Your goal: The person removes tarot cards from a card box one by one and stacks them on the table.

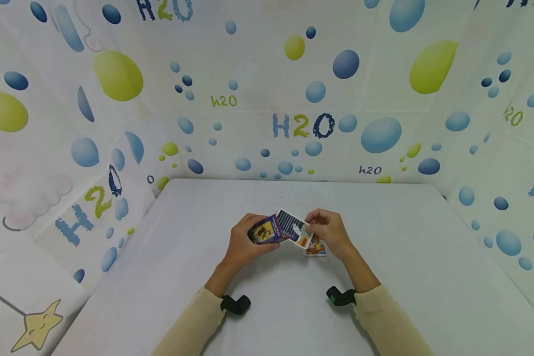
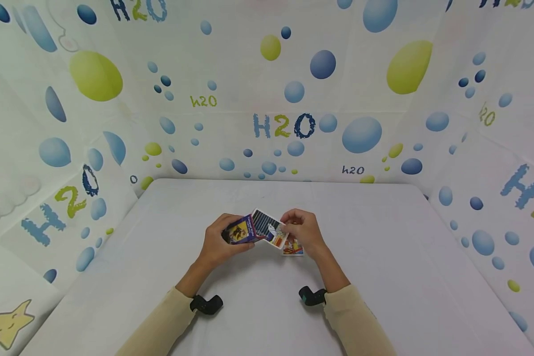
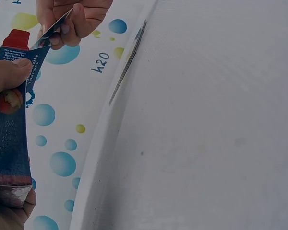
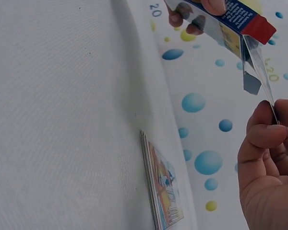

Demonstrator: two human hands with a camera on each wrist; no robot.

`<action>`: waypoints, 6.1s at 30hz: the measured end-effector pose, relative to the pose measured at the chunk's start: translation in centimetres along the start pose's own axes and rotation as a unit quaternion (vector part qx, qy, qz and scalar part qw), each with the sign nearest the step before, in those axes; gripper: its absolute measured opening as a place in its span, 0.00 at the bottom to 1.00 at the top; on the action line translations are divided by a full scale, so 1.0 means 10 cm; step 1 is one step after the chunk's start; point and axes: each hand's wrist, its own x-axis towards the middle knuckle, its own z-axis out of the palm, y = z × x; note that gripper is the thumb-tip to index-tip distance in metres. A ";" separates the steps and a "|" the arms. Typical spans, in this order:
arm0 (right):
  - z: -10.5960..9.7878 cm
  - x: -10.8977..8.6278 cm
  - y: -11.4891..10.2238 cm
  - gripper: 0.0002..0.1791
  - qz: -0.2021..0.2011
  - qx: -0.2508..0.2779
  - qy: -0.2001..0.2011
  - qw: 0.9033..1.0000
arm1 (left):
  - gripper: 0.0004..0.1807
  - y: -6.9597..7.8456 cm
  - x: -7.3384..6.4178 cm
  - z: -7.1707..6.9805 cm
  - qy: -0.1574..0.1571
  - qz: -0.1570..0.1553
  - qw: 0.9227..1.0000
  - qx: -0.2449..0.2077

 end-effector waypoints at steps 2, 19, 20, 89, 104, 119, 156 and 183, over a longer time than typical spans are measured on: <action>0.00 0.00 0.00 0.08 -0.005 -0.004 -0.004 1.000 | 0.36 0.00 0.00 0.00 -0.001 0.000 1.000 0.000; 0.06 0.00 -0.07 0.12 -0.063 -0.081 -0.051 0.993 | 0.37 -0.01 0.03 0.00 -0.040 0.023 0.999 -0.009; 0.06 0.00 -0.07 0.12 -0.061 -0.082 -0.051 0.993 | 0.38 -0.01 0.03 0.00 -0.042 0.024 0.999 -0.009; -0.30 0.08 0.29 0.13 0.127 -0.137 0.032 0.982 | 0.35 -0.05 0.05 -0.04 -0.019 -0.028 0.999 -0.009; -0.29 0.08 0.33 0.14 0.145 -0.139 0.033 0.979 | 0.36 -0.06 0.04 -0.04 -0.021 -0.030 0.999 -0.007; -0.27 0.09 0.37 0.13 0.162 -0.162 0.031 0.973 | 0.36 -0.04 0.04 -0.05 -0.022 -0.033 0.999 -0.005; -0.24 0.08 0.39 0.13 0.162 -0.202 0.028 0.965 | 0.35 -0.08 0.04 -0.03 -0.019 -0.020 1.000 -0.006; -0.24 0.06 0.40 0.11 0.165 -0.181 0.031 0.969 | 0.35 -0.07 0.03 -0.02 -0.022 -0.027 0.999 -0.007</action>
